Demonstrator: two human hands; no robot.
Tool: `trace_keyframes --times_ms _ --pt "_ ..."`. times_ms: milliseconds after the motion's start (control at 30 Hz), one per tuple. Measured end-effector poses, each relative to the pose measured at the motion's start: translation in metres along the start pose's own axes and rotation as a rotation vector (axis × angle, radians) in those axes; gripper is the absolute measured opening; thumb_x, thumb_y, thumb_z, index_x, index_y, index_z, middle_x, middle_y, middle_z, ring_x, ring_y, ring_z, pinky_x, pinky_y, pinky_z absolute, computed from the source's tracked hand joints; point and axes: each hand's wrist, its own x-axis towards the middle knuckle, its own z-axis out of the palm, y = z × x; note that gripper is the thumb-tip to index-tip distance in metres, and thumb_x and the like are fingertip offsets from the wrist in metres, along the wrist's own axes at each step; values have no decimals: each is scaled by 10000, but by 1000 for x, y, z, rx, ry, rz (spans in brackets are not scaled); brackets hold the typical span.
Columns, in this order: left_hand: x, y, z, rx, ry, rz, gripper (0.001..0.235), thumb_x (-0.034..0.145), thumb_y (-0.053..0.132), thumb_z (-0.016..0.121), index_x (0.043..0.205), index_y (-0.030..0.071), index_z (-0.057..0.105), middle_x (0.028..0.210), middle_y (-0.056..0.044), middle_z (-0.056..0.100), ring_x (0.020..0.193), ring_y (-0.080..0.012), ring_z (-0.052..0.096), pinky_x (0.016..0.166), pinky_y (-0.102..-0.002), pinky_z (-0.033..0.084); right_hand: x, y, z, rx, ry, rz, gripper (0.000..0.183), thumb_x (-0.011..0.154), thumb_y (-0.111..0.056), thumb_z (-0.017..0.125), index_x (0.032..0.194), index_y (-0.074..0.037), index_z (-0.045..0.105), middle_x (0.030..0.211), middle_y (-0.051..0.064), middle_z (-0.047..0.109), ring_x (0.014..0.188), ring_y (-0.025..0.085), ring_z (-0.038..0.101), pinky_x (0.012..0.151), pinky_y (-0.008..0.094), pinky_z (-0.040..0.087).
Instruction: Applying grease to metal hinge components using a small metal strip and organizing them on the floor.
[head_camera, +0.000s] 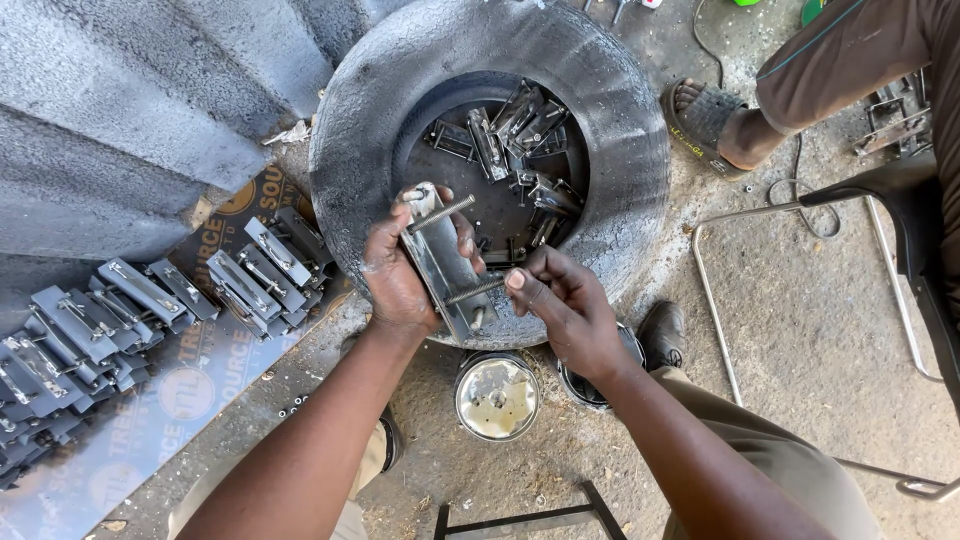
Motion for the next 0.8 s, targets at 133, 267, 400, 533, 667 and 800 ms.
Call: trace_keyframes --times_ms 133,267,400,533,667,800 --pt "1 0 1 -39 1 -47 507 942 536 504 1177 96 597 674 -220 617 634 -293 674 636 -441 627 2 2 -5 -40 -27 15 174 1003 -150 637 888 -22 661 632 121 617 571 136 448 557 273 368" --pt "1 -4 -3 -12 15 -50 520 971 549 497 1178 88 620 667 -227 624 626 -288 669 627 -446 632 -1 -3 -5 -147 -22 -29 166 995 -135 682 879 -18 661 645 111 630 618 150 458 598 296 379" --pt "1 5 0 7 102 -110 504 933 566 519 1136 118 629 670 -201 634 620 -287 668 626 -437 632 5 -32 1 -170 -106 -84 172 924 18 698 1093 24 673 737 145 630 670 194 483 645 325 414" --pt "3 1 0 50 147 -128 479 927 556 538 1111 123 630 662 -202 638 617 -288 674 623 -449 637 0 -20 1 -82 -80 -11 157 1000 -82 631 1124 12 647 751 108 595 709 156 456 671 318 399" --pt "6 -7 -14 59 238 -173 444 920 536 537 1069 129 631 618 -213 628 546 -318 660 583 -466 634 -2 -21 -2 -156 -87 -32 129 961 0 658 1083 -7 698 818 133 675 712 159 479 672 312 397" --pt "11 -9 -18 107 352 -231 482 930 555 522 1266 210 555 630 -204 648 530 -324 681 563 -457 636 1 -12 -1 -64 -91 1 251 955 -21 643 1202 18 615 871 158 617 767 182 474 683 332 419"
